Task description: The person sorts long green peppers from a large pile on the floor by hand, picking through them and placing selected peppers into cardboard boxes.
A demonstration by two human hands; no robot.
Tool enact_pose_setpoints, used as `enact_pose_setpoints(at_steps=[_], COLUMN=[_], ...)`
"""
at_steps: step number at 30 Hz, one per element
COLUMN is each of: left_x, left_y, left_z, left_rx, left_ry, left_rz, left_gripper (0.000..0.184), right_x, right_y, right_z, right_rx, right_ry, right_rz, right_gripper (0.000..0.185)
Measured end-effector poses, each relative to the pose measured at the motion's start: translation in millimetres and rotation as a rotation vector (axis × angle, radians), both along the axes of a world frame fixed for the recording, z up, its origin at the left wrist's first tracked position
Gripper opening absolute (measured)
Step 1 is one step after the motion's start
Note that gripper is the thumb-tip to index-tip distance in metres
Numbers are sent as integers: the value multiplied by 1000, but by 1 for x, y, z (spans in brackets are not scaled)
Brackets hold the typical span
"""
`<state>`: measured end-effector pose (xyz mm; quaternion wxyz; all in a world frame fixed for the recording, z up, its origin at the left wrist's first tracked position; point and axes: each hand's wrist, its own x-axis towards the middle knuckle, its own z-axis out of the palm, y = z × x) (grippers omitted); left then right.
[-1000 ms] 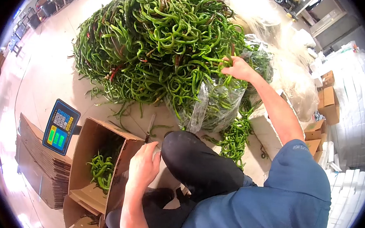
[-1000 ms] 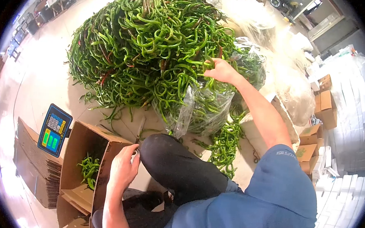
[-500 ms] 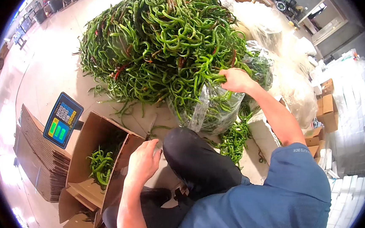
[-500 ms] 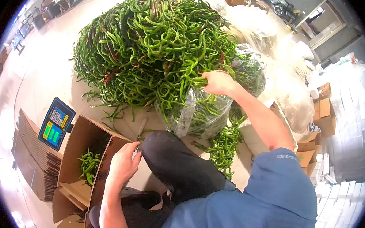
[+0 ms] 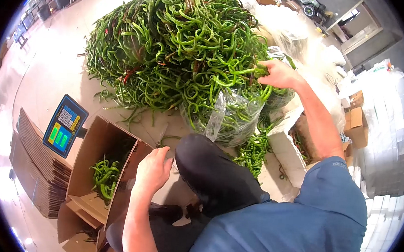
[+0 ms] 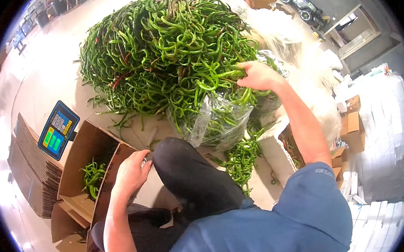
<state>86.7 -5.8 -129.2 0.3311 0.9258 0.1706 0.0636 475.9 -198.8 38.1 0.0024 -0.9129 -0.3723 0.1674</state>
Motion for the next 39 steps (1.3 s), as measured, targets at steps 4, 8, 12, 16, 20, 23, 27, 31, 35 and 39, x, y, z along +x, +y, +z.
enact_pose_setpoints(at_steps=[4, 8, 12, 16, 20, 23, 27, 31, 35, 39], left_x=[1, 3, 10, 26, 49, 71, 104, 134, 171, 197], left_y=[1, 4, 7, 9, -5, -19, -42, -67, -89, -96], left_z=[1, 2, 3, -1, 15, 18, 33, 50, 81, 102], left_rx=[-9, 14, -1, -143, -301, -380, -333, -113, 310, 511], left_ry=[13, 8, -55, -179, -208, -287, -360, -461, -633, -537], left_rz=[-1, 25, 87, 141, 156, 176, 152, 167, 208, 224], left_gripper=[34, 34, 32, 30, 30, 30, 31, 32, 41, 64], right_x=[7, 10, 4, 9, 15, 21, 23, 26, 8, -1], right_y=[0, 4, 17, 20, 16, 5, -8, -21, -30, -27], right_z=[18, 40, 64, 77, 98, 105, 117, 123, 134, 134], right_rx=[9, -36, -55, -79, -38, -12, 4, 42, 201, 276], right_ry=[-96, -95, -113, -183, -152, -157, -86, 69, 219, 262], right_rz=[63, 72, 123, 137, 146, 193, 245, 252, 368, 622], right_gripper=[53, 50, 46, 47, 38, 41, 41, 41, 28, 24])
